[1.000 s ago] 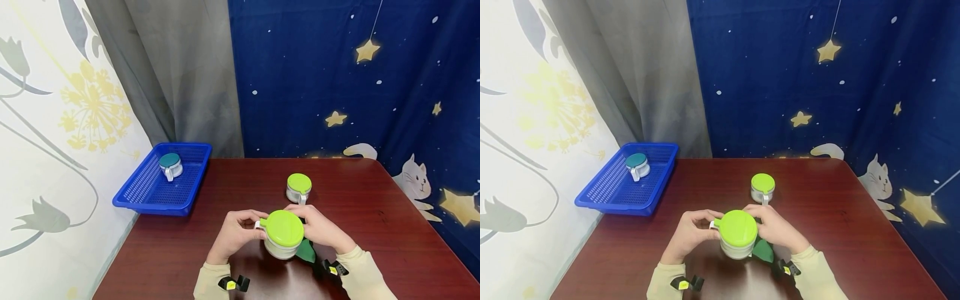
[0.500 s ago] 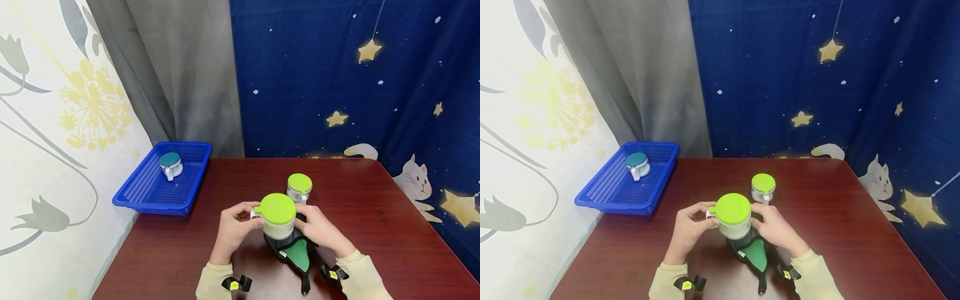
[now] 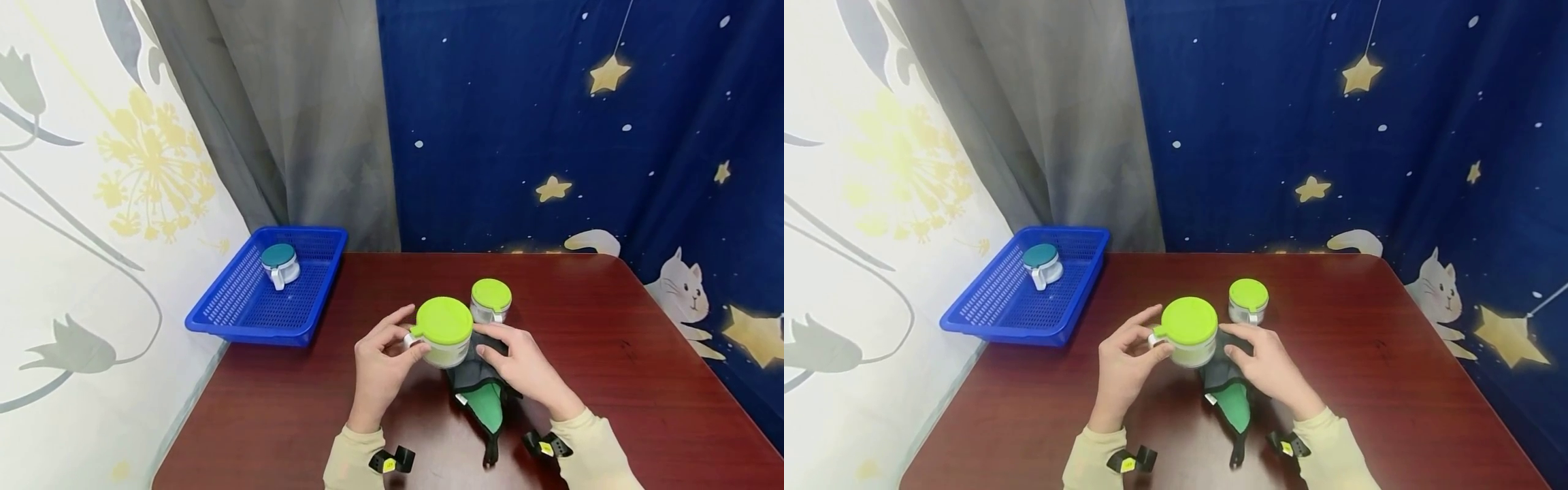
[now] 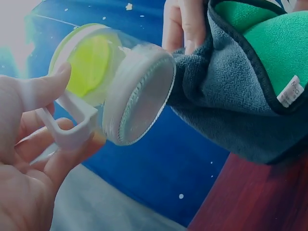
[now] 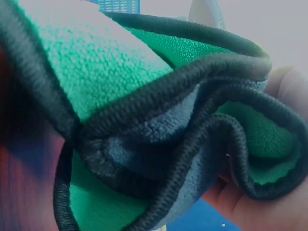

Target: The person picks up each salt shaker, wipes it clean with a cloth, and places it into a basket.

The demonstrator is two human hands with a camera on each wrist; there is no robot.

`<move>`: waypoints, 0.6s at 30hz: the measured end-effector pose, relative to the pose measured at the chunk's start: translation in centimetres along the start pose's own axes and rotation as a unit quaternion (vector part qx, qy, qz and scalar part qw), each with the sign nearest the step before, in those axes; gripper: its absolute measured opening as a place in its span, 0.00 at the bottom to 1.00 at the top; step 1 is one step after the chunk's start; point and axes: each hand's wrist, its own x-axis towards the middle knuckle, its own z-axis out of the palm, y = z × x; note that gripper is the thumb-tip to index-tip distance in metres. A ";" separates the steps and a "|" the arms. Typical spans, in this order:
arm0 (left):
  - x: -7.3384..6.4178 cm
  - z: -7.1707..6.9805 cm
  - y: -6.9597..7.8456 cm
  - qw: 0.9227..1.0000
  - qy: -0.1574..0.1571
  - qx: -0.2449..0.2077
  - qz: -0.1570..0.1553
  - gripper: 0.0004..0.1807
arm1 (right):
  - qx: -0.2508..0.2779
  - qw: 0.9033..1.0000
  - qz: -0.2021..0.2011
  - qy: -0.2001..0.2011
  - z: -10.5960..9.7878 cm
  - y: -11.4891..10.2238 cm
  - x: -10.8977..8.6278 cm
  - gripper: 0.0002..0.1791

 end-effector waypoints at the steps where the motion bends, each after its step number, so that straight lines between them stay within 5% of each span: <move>1: 0.0 0.0 0.0 1.000 0.001 0.008 0.005 0.10 | 0.001 1.000 -0.002 0.006 -0.1 -0.1 0.0 0.23; 8: -0.2 0.2 0.1 0.998 0.016 0.058 0.010 0.12 | -0.041 0.996 -0.039 0.068 -1.1 -0.9 -0.1 0.26; 18: -0.3 1.2 0.3 0.992 0.037 0.113 0.042 0.14 | -0.156 0.969 -0.128 0.142 -2.5 -2.3 0.3 0.25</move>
